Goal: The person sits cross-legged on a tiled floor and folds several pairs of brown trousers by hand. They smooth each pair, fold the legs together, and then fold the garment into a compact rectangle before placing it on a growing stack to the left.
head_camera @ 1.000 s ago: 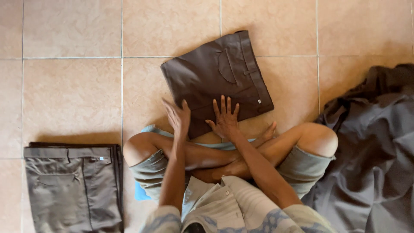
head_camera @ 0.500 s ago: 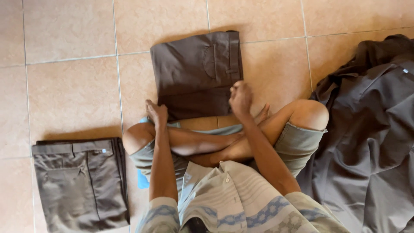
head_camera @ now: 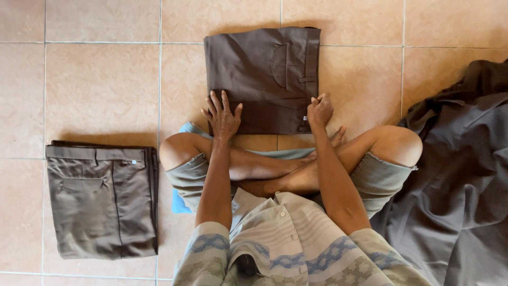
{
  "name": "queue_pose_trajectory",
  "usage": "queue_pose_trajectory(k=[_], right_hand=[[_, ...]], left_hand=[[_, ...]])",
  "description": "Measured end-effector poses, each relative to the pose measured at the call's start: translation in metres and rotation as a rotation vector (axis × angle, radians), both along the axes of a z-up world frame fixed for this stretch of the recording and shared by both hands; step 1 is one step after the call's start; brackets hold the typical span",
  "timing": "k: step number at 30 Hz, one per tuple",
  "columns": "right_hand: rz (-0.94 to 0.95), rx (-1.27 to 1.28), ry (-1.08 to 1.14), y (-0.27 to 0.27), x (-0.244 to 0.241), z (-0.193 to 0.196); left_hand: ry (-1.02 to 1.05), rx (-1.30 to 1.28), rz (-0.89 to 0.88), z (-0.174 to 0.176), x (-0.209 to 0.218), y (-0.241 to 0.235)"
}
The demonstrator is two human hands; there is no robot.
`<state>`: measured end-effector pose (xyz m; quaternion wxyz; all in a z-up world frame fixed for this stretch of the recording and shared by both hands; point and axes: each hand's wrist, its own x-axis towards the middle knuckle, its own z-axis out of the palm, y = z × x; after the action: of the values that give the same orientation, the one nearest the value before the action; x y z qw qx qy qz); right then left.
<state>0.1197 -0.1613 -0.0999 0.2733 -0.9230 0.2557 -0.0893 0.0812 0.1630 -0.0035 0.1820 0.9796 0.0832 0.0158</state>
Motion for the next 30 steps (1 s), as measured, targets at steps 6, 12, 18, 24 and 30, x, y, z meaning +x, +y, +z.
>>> queue_pose_trajectory(k=[6,12,18,24,30], right_hand=[[0.254,-0.348,-0.035,0.067,-0.018,0.095],[0.657,-0.465,0.056,0.082,-0.015,0.099],[0.579,-0.467,0.062,0.069,-0.008,0.075],[0.573,-0.451,0.103,0.071,-0.008,0.078],[0.573,-0.44,0.101,0.07,-0.008,0.075]], left_hand=[[-0.045,0.039,0.038,-0.004,0.004,-0.004],[-0.033,0.059,0.029,-0.004,0.01,-0.003],[-0.006,0.085,0.044,-0.013,0.016,-0.005],[-0.012,0.101,0.057,-0.018,0.017,-0.006],[-0.043,0.114,0.064,-0.024,0.017,-0.006]])
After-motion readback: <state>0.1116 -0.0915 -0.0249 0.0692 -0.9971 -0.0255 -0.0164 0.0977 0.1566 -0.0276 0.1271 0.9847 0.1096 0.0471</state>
